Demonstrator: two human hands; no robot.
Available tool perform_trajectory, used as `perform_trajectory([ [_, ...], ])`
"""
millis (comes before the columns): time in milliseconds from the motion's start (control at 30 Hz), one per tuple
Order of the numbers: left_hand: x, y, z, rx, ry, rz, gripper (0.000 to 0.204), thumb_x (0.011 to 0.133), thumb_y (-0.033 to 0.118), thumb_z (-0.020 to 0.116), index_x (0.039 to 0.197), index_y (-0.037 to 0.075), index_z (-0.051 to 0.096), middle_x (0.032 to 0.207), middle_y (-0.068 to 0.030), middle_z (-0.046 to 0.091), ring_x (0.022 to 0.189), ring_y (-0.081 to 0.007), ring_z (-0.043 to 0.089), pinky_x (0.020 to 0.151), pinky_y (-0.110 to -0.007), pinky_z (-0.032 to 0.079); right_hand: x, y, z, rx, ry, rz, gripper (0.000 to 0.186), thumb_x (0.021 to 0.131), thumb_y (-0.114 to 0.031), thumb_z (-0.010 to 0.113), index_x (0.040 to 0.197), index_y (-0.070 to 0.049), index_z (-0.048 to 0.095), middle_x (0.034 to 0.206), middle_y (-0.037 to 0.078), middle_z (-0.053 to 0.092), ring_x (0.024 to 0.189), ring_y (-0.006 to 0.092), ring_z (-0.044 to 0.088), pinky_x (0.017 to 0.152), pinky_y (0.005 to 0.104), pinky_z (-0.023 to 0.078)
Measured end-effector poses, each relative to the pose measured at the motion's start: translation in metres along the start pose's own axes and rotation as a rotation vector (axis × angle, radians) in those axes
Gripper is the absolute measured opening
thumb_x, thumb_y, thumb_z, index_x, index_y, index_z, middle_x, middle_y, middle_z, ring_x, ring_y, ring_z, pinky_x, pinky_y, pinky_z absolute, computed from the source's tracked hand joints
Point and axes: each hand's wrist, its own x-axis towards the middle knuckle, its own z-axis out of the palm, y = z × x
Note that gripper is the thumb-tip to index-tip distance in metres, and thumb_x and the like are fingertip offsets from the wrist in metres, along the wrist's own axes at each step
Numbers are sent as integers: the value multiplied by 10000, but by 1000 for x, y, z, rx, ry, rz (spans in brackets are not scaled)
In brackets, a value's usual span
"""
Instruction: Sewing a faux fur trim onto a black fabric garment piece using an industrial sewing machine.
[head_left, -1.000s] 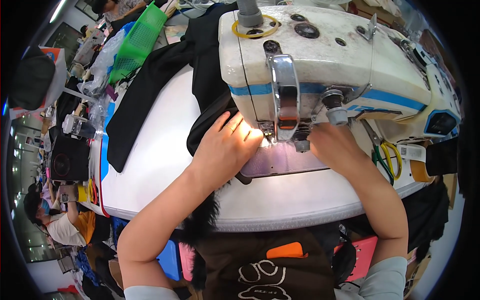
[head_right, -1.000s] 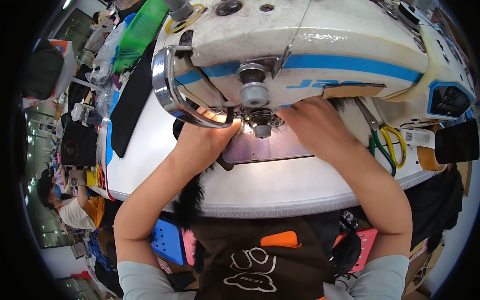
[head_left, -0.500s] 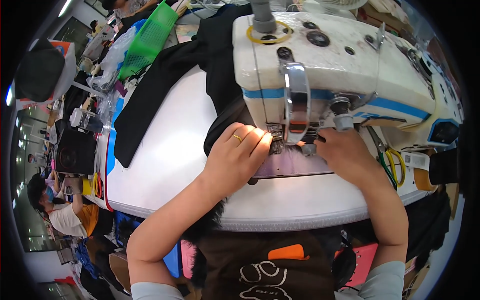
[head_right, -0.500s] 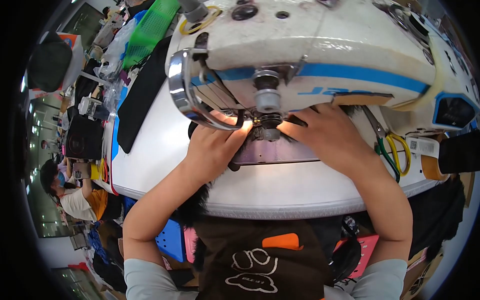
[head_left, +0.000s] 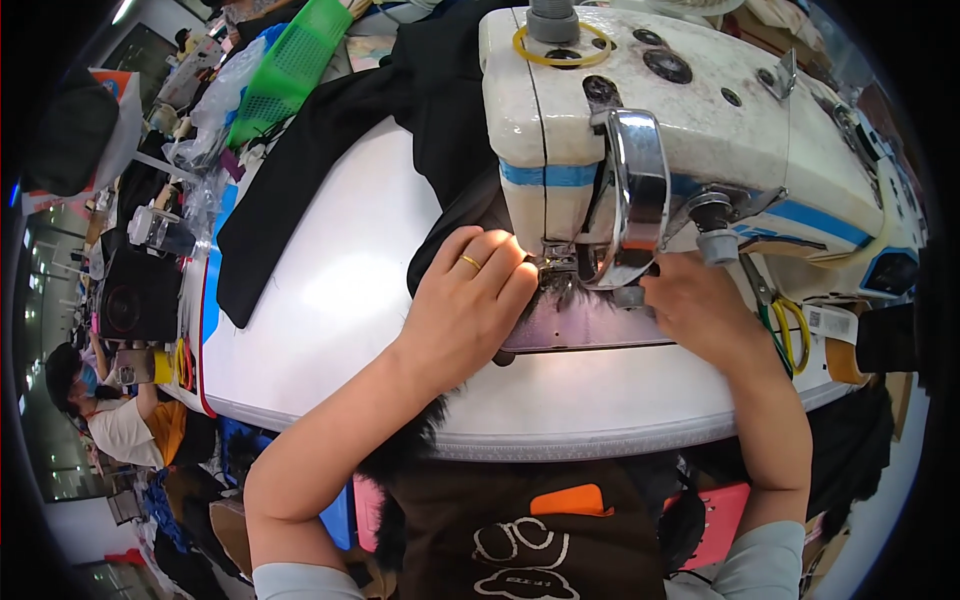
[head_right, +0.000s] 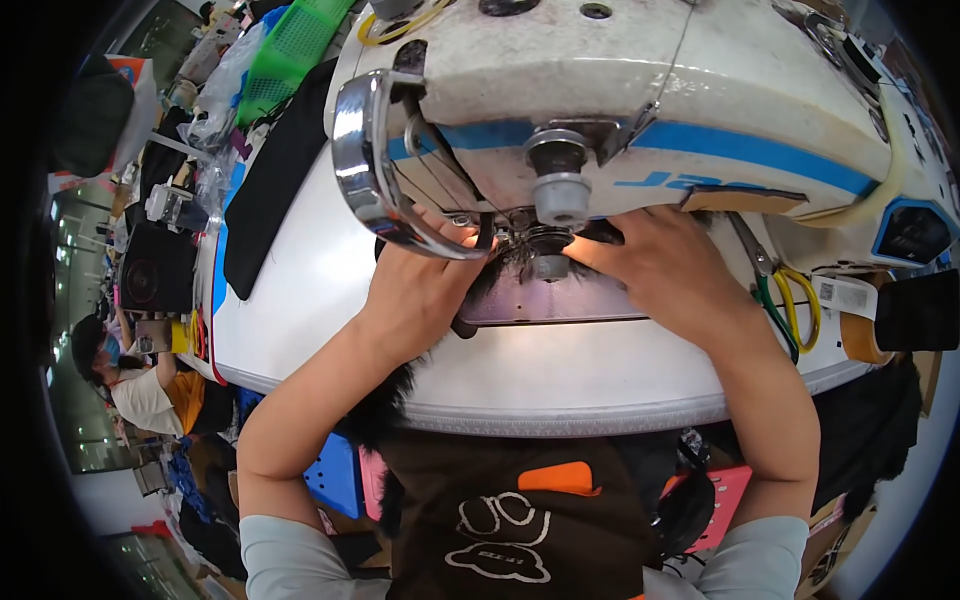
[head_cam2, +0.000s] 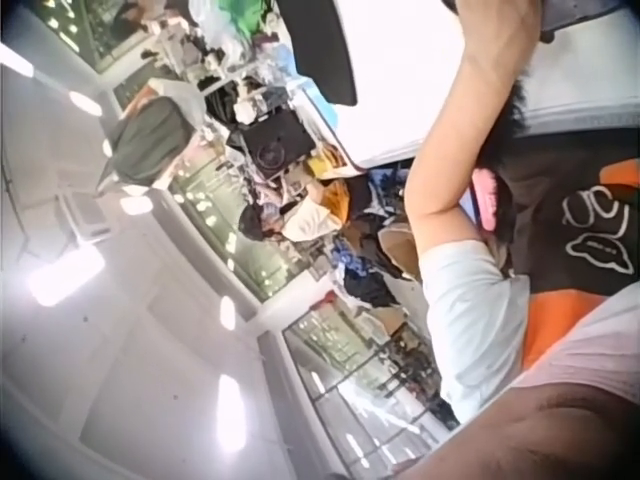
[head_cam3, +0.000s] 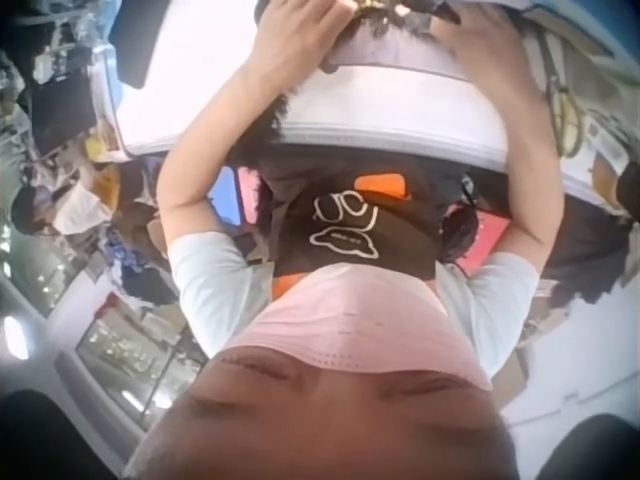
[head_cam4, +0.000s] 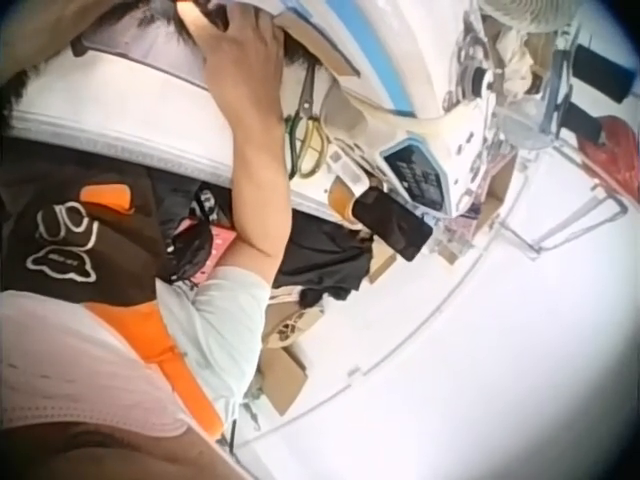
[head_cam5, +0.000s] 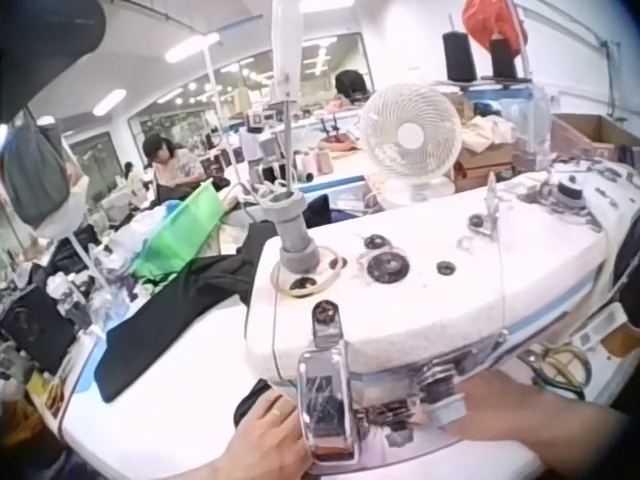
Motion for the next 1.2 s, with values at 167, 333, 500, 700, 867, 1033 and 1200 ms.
perform_trajectory([
  [167, -1, -4, 4, -81, -1, 32, 184, 798, 66, 646, 966, 38, 575, 1050, -106, 597, 1067, -285, 589, 994, -392, 493, -2, 2, 3, -2, 40, -12, 58, 780, -61, 679, 819, -48, 638, 859, 137, 594, 818, 361, 621, 661, 479, 508],
  [333, -1, -2, 2, -106, 2, 56, 194, 784, 64, 665, 958, 40, 583, 1043, -102, 608, 1081, -294, 592, 987, -397, 506, 0, 0, 0, 48, 56, -2, 55, 785, -66, 686, 815, -59, 641, 839, 136, 601, 782, 354, 624, 615, 472, 488],
  [500, 5, -7, 1, -112, -21, 62, 251, 819, 80, 634, 1062, 22, 653, 908, -74, 615, 844, -291, 618, 750, -414, 477, 0, 1, 1, 80, 53, 57, 58, 777, -59, 686, 821, -81, 654, 837, 138, 606, 745, 353, 629, 584, 473, 473],
  [700, 1, -7, -3, 42, -75, 112, 170, 769, 93, 668, 925, 86, 599, 990, -80, 609, 1033, -269, 597, 941, -388, 522, 0, -6, -5, 205, -45, 150, 482, 775, 6, 616, 1146, -259, 771, 1112, 122, 661, 1025, 341, 669, 813, 473, 527],
  [867, 4, -9, -2, 26, -19, 128, 165, 768, 99, 676, 919, 86, 610, 978, -74, 612, 1031, -269, 606, 940, -379, 528, 0, -6, -7, 145, -109, 244, 489, 775, -8, 601, 1165, -257, 761, 1018, 143, 682, 955, 353, 685, 738, 486, 538],
  [1033, 3, -12, 0, 16, -23, 128, 167, 780, 103, 686, 931, 82, 619, 976, -71, 622, 1049, -268, 614, 928, -374, 540, 5, -3, -14, 162, -305, 346, 357, 798, -65, 612, 1102, -202, 742, 1034, 155, 663, 913, 368, 687, 743, 470, 551],
  [1200, -1, -17, 5, -117, 51, 68, 189, 798, 78, 684, 974, 67, 615, 1009, -73, 645, 1063, -256, 639, 911, -368, 552, 9, -4, -21, 288, -632, 654, 353, 803, -139, 649, 1153, -163, 687, 1250, 142, 618, 1041, 364, 681, 888, 458, 555],
])
